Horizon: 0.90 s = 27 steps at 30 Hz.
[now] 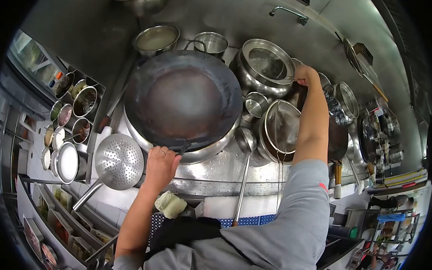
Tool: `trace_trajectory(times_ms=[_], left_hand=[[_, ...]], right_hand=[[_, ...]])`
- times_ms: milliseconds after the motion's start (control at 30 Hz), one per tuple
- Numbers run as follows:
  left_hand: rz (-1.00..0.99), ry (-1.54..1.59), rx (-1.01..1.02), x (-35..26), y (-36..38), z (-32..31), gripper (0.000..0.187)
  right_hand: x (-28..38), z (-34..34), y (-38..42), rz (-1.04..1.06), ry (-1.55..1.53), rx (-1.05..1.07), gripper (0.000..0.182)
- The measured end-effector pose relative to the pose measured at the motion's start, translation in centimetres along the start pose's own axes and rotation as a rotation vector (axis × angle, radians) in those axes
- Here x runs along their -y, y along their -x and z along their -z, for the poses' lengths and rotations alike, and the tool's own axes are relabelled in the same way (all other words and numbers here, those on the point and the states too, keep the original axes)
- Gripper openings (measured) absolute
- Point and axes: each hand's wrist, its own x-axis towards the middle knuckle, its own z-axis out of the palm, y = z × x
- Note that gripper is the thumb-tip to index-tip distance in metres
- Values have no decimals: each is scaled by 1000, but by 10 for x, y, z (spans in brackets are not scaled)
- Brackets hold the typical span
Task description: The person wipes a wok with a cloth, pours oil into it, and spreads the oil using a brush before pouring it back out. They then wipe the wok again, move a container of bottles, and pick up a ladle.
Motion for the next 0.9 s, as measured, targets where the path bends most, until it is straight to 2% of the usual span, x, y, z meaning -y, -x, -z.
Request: trace_trajectory(times_ms=[33,133,167,200,267,467,600,667,700,767,833,900], left_hand=[[-5,-8,9,1,2,3,16],[-17,21,-50,-5,-8,-10,17],[-15,19,-49,-5,-4,-7,17],[-19,9,-47,-4,-2,-4,17],[-29,-1,-55,-2,-1,-9,17],[-8,19,-32,-7,0,-4,17],[-6,15,-37,-8,-1,-5,16],[2,3,-30,-10,-2,-5,16],[10,-4,-31,-11,-2,-6,16],[3,-11,-38,-9,-2,-7,16],[5,-16,-44,-10,-2,-9,16],[12,-24,-47,-11,-2,-8,15]], right_hand=[[-3,-13,12,-23,-194,52,13],[-18,-51,37,-82,-731,-47,18],[3,-76,81,-69,-847,-114,17],[1,-105,77,-60,-921,-90,15],[13,-130,99,-105,-1258,-85,14],[-5,-142,122,-117,-1582,53,8],[-19,-92,151,-41,-1584,-42,8],[-25,-60,162,-15,-1472,-226,8],[-27,-43,165,-27,-1435,-291,11],[-35,-31,154,68,-1348,-572,34],[-44,-17,136,98,-1091,-737,47],[-42,-6,131,5,-656,-905,51]])
